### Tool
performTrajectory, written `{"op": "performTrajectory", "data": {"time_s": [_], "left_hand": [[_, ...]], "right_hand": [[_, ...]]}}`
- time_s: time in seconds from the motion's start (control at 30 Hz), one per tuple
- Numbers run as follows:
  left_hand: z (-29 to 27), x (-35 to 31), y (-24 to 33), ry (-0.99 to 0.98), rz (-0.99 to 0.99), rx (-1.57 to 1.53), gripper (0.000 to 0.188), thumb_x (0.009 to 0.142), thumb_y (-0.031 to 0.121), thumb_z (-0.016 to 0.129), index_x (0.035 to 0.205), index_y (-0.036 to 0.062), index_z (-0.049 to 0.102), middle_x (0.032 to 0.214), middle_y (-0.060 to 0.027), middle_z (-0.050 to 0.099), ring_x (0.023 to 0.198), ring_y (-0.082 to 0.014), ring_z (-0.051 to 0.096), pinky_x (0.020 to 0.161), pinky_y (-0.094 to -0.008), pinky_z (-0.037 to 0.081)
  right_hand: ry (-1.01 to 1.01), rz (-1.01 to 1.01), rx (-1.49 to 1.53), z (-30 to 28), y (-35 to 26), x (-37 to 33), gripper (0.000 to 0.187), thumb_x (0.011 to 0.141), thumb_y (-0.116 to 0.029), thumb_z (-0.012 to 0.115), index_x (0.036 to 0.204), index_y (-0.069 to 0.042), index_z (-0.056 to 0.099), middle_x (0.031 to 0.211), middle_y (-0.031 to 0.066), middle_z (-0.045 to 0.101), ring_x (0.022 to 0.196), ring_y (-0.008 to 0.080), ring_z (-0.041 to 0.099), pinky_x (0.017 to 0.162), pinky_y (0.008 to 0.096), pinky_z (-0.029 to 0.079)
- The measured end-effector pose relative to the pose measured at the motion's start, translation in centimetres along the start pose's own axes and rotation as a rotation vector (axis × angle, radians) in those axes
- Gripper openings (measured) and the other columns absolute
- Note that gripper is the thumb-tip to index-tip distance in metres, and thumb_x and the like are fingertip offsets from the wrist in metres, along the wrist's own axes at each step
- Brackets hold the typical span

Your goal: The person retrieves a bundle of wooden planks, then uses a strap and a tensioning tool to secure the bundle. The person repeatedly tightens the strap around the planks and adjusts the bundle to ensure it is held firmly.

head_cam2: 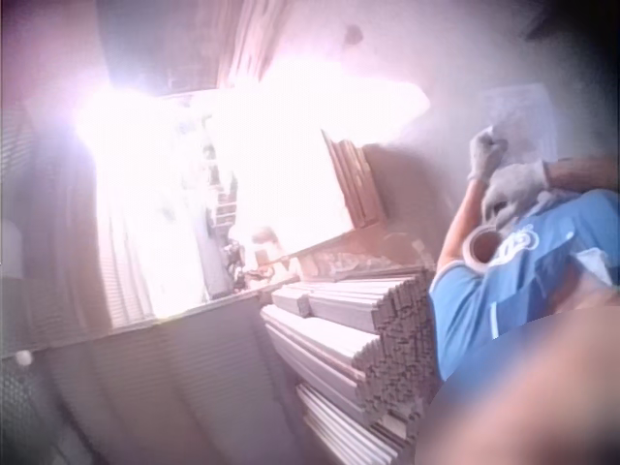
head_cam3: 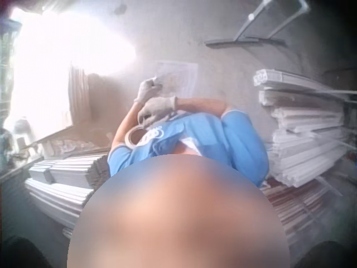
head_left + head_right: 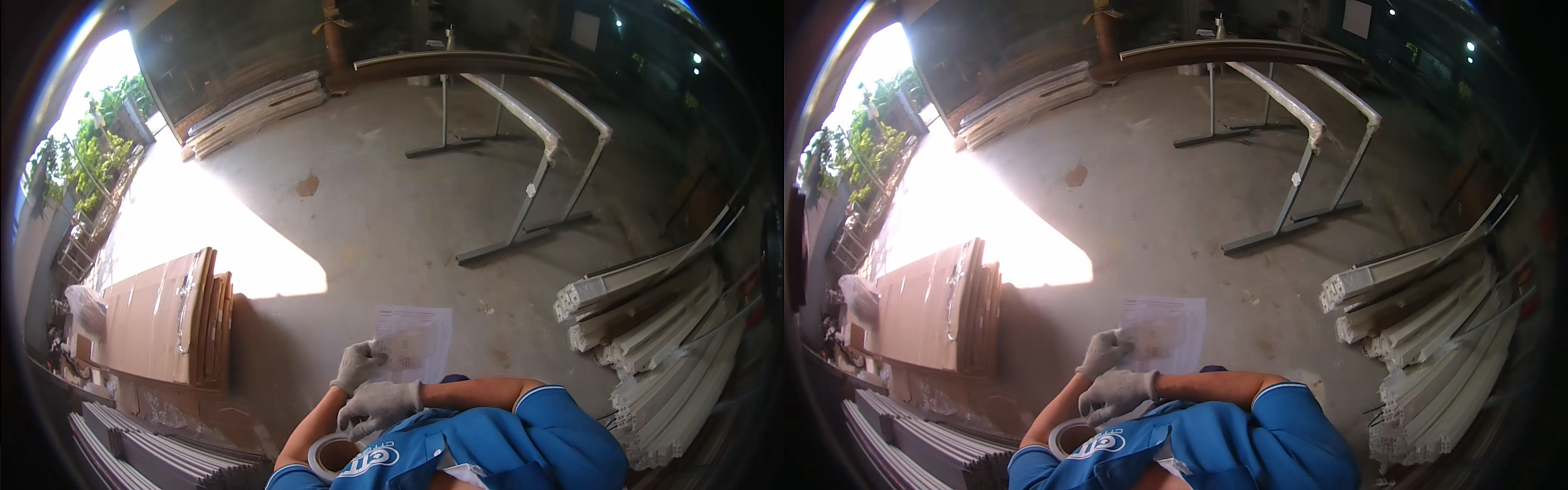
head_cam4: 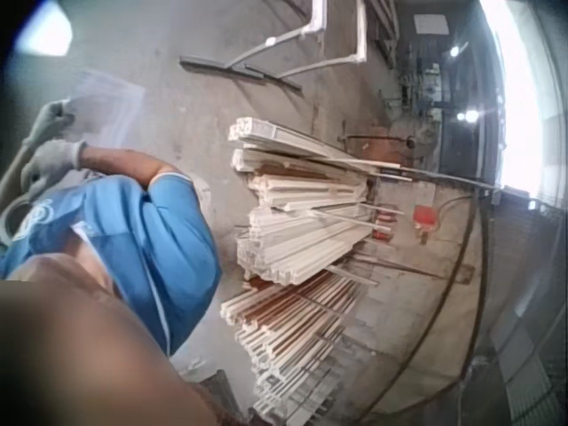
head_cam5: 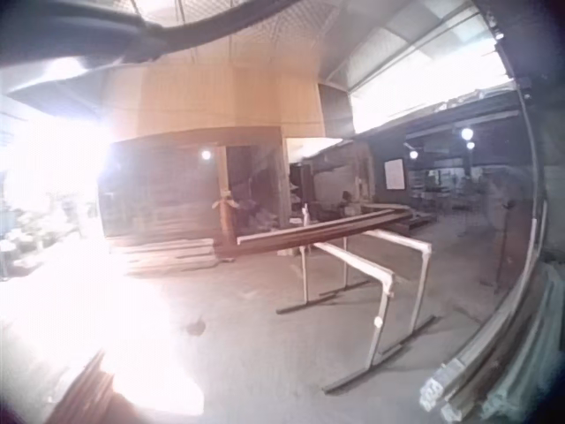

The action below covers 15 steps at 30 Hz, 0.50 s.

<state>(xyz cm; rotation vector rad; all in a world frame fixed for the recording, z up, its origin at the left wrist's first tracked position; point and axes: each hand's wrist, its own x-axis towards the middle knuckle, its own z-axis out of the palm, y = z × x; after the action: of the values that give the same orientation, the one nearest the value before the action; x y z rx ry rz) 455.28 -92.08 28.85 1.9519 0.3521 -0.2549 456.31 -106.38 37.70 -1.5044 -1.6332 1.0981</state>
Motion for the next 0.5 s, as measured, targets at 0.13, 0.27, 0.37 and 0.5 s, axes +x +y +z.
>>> {"op": "performTrajectory", "data": {"time_s": [0.13, 0.27, 0.37, 0.5], "left_hand": [[-6.2, 12.3, 0.8, -0.053, 0.05, 0.04, 0.028, 0.083, 0.019, 0.074, 0.105, 0.001, 0.075, 0.083, -0.0065, 0.074, 0.075, -0.0099, 0.067, 0.072, -0.0297, 0.054], [-11.8, 26.0, 0.5, -0.071, -0.003, 0.005, 0.027, 0.084, 0.018, 0.072, 0.104, 0.0003, 0.074, 0.083, -0.0068, 0.074, 0.076, -0.0106, 0.067, 0.072, -0.0301, 0.054], [-16.4, 35.1, 0.7, 0.043, -0.025, 0.046, 0.026, 0.085, 0.017, 0.071, 0.104, -0.0003, 0.074, 0.083, -0.006, 0.074, 0.076, -0.0106, 0.067, 0.072, -0.03, 0.055], [-24.7, 43.3, -0.7, 0.177, -0.078, -0.102, 0.024, 0.086, 0.016, 0.072, 0.102, -0.001, 0.074, 0.084, -0.0044, 0.073, 0.074, -0.0104, 0.066, 0.069, -0.0284, 0.054]], "right_hand": [[0.021, 0.09, 0.005, -8.8, 4.8, 6.7, 0.045, 0.09, -0.041, 0.069, 0.116, -0.004, 0.067, 0.101, 0.0149, 0.074, 0.093, 0.0312, 0.071, 0.08, 0.0421, 0.052], [0.068, 0.108, -0.005, -18.7, 12.4, 13.2, 0.056, 0.083, -0.047, 0.075, 0.113, -0.001, 0.065, 0.097, 0.0175, 0.073, 0.091, 0.0333, 0.07, 0.079, 0.043, 0.052], [-0.005, 0.185, -0.114, -27.3, 16.8, 17.7, 0.07, 0.075, -0.052, 0.079, 0.116, 0.002, 0.061, 0.101, 0.0211, 0.072, 0.093, 0.0353, 0.07, 0.078, 0.0438, 0.052], [-0.05, 0.023, 0.02, -36.6, 19.8, 22.7, 0.052, 0.082, -0.04, 0.075, 0.113, -0.002, 0.057, 0.089, 0.0159, 0.069, 0.082, 0.0328, 0.068, 0.071, 0.0434, 0.05]]}}
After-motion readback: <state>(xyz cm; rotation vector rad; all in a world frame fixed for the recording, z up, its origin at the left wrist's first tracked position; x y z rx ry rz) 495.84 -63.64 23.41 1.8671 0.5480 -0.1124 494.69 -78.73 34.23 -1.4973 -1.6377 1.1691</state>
